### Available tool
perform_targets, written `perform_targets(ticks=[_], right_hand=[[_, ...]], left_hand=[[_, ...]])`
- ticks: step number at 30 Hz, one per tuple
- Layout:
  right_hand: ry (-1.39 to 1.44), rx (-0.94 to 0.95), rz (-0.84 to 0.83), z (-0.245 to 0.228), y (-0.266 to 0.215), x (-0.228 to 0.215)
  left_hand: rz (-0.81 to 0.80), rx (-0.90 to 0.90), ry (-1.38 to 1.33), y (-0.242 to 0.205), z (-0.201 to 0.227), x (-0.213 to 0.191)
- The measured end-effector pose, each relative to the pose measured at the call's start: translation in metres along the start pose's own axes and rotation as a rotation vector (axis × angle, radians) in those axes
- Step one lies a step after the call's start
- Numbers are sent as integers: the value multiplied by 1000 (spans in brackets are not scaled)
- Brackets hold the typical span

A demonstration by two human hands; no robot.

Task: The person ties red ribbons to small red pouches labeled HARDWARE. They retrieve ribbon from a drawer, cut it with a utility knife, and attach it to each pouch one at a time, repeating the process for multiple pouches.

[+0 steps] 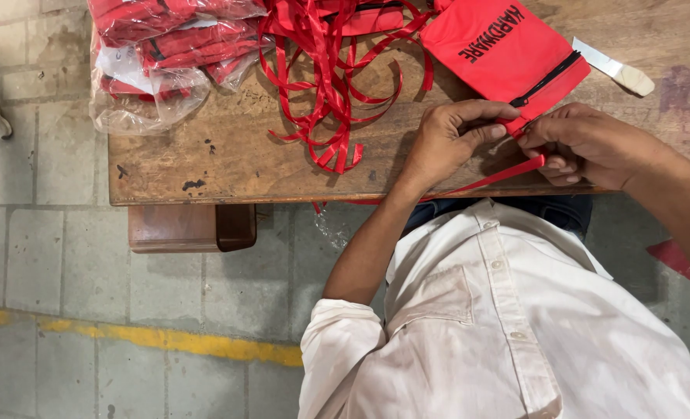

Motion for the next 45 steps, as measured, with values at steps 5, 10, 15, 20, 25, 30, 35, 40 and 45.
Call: perform_targets(ticks=[5, 10, 15, 20, 25, 30, 35, 40, 45], right_hand=[[15, -4, 1, 0, 2, -3], [17, -33, 0, -2, 1, -1], [36, -54, 13, 0, 2, 1], [52, -87, -36, 4, 6, -3], [-17, -159, 11, 13, 2, -1], [36, -273, 33, 26, -24, 18], [148, -445, 153, 44, -22, 19], [97, -461, 234, 39, -21, 24], [74, -410, 248, 37, -17, 21]], left_hand=[[-8, -21, 4, 1, 2, 1], [-9, -11, 25, 1, 6, 0], [-14, 14, 36, 2, 7, 0], [-7, 49, 112, 4, 11, 4], [65, 39, 165, 3, 12, 9], [98, -14, 193, 3, 14, 9], [73, -3, 175, 3, 18, 8], [10, -91, 107, 2, 24, 5], [-22, -56, 129, -1, 17, 3]])
Point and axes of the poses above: each hand's wrist, its own y-axis towards the middle knuckle, its own x-axis out of the palm, z = x × y, the point moved 1 cm from there along y, towards the middle knuckle, and after that the axes turned 14 degrees about x, right-handed, at the moved point
